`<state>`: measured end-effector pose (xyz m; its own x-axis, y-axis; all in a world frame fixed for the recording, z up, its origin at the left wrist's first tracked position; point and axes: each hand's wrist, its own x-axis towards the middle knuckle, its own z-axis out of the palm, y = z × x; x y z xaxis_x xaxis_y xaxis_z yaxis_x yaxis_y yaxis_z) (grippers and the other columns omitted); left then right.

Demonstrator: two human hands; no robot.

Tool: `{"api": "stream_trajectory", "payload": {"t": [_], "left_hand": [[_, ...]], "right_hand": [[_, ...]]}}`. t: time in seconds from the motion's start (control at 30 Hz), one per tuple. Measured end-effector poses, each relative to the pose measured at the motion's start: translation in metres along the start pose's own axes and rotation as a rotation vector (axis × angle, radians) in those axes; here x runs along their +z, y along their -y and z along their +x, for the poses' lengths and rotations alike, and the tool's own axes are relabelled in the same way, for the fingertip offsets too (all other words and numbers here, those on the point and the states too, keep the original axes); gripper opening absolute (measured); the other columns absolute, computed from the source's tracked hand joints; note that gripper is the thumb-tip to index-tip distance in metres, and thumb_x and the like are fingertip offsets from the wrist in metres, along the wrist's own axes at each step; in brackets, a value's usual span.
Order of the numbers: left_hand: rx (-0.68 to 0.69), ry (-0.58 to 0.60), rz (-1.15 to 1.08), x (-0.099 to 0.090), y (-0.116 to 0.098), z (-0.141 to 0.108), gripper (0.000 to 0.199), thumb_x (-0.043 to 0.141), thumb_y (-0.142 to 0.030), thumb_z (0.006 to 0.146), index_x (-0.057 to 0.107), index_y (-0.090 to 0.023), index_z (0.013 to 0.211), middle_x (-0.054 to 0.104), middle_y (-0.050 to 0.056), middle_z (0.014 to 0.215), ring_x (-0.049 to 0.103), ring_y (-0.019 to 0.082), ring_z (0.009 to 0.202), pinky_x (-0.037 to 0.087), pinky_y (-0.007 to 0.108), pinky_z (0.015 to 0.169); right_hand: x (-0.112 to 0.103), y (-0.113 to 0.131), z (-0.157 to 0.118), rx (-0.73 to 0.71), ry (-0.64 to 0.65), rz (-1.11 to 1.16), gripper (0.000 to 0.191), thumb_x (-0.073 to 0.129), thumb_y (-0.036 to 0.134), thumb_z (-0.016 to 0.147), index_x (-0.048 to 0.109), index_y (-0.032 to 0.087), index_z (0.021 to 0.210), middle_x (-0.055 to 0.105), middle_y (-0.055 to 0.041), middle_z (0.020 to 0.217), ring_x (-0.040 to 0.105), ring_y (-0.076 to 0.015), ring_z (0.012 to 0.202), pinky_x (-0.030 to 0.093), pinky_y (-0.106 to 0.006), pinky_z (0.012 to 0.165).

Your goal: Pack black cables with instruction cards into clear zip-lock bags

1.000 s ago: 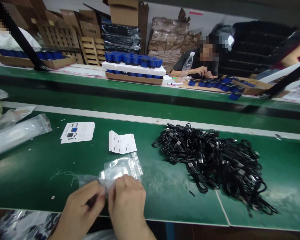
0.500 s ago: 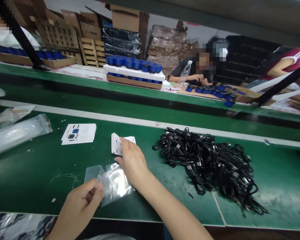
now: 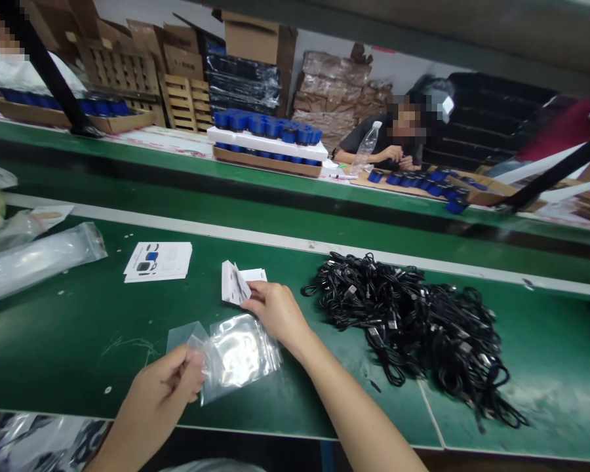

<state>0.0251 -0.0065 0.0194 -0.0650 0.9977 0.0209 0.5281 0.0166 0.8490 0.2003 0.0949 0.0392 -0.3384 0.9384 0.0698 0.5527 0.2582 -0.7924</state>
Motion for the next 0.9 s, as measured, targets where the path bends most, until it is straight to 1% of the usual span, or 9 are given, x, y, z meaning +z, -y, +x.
{"api": "stream_trajectory", "payload": {"t": [0.1,0.2,0.33,0.43,0.53,0.6,0.7,0.83,0.9], "left_hand": [[-0.032,0.007,-0.036,0.000,-0.001,0.001,0.032,0.047,-0.039,0.085,0.054,-0.021,0.059,0.059,-0.003,0.049,0.056,0.011,0.043,0.043,0.018,0.043],[-0.069,0.061,-0.083,-0.003,-0.002,0.001,0.032,0.048,-0.042,0.085,0.056,-0.021,0.062,0.061,-0.003,0.051,0.059,0.013,0.045,0.047,0.019,0.044],[-0.209,0.035,-0.261,-0.011,-0.003,0.003,0.035,0.048,-0.049,0.085,0.057,-0.020,0.068,0.065,-0.001,0.055,0.062,0.014,0.050,0.052,0.022,0.050],[-0.307,-0.025,-0.440,-0.015,-0.003,0.007,0.035,0.052,-0.052,0.083,0.060,-0.018,0.075,0.070,0.001,0.063,0.065,0.015,0.056,0.054,0.024,0.052],[-0.331,-0.071,-0.575,-0.016,-0.006,0.009,0.032,0.057,-0.049,0.079,0.058,-0.018,0.071,0.065,-0.002,0.056,0.059,0.013,0.047,0.050,0.022,0.046],[-0.330,-0.119,-0.589,-0.014,-0.011,0.009,0.030,0.057,-0.046,0.079,0.055,-0.019,0.066,0.060,-0.004,0.050,0.055,0.011,0.045,0.047,0.019,0.045],[-0.303,-0.184,-0.497,-0.011,-0.019,0.006,0.030,0.051,-0.044,0.082,0.053,-0.019,0.065,0.057,-0.005,0.052,0.054,0.011,0.047,0.045,0.019,0.045],[-0.135,-0.334,-0.045,-0.006,-0.022,0.003,0.031,0.041,-0.043,0.087,0.049,-0.022,0.066,0.051,-0.006,0.050,0.049,0.012,0.045,0.039,0.021,0.044],[-0.076,-0.382,0.104,-0.003,-0.020,0.002,0.029,0.038,-0.039,0.089,0.046,-0.023,0.066,0.048,-0.007,0.048,0.048,0.012,0.043,0.035,0.022,0.044]], "right_hand": [[0.001,-0.010,0.005,-0.009,-0.010,0.091,0.025,0.061,0.013,0.081,0.070,0.020,0.103,0.076,-0.0002,0.089,0.071,-0.0205,0.085,0.053,-0.026,0.071],[-0.003,-0.006,0.003,0.003,-0.116,0.105,0.017,0.057,0.015,0.083,0.074,0.017,0.086,0.075,-0.0021,0.076,0.071,-0.0237,0.076,0.053,-0.031,0.066],[-0.009,0.026,-0.033,-0.044,-0.309,0.105,0.021,0.050,0.017,0.088,0.070,0.020,0.094,0.071,-0.0068,0.097,0.066,-0.0230,0.091,0.050,-0.039,0.082],[-0.002,0.046,-0.072,-0.180,-0.244,0.061,0.016,0.055,0.015,0.085,0.068,0.024,0.082,0.054,-0.0084,0.130,0.053,-0.0259,0.119,0.047,-0.042,0.093],[0.016,0.046,-0.097,-0.087,-0.116,0.078,0.014,0.054,0.015,0.086,0.065,0.023,0.083,0.044,-0.0097,0.139,0.054,-0.0260,0.118,0.050,-0.040,0.092],[0.028,0.041,-0.100,0.023,-0.082,0.138,0.012,0.053,0.018,0.086,0.064,0.022,0.085,0.047,-0.0117,0.134,0.062,-0.0242,0.104,0.053,-0.036,0.084],[0.038,0.035,-0.095,0.132,-0.134,0.236,0.010,0.053,0.020,0.084,0.057,0.019,0.075,0.053,-0.0135,0.122,0.066,-0.0187,0.081,0.054,-0.031,0.070],[0.047,0.036,-0.090,0.112,-0.170,0.342,0.017,0.054,0.018,0.080,0.047,0.019,0.064,0.060,-0.0062,0.086,0.058,-0.0133,0.064,0.049,-0.025,0.059],[0.056,0.037,-0.090,0.132,-0.220,0.451,0.009,0.057,0.019,0.078,0.051,0.020,0.072,0.057,-0.0002,0.070,0.055,-0.0126,0.060,0.048,-0.023,0.057]]}}
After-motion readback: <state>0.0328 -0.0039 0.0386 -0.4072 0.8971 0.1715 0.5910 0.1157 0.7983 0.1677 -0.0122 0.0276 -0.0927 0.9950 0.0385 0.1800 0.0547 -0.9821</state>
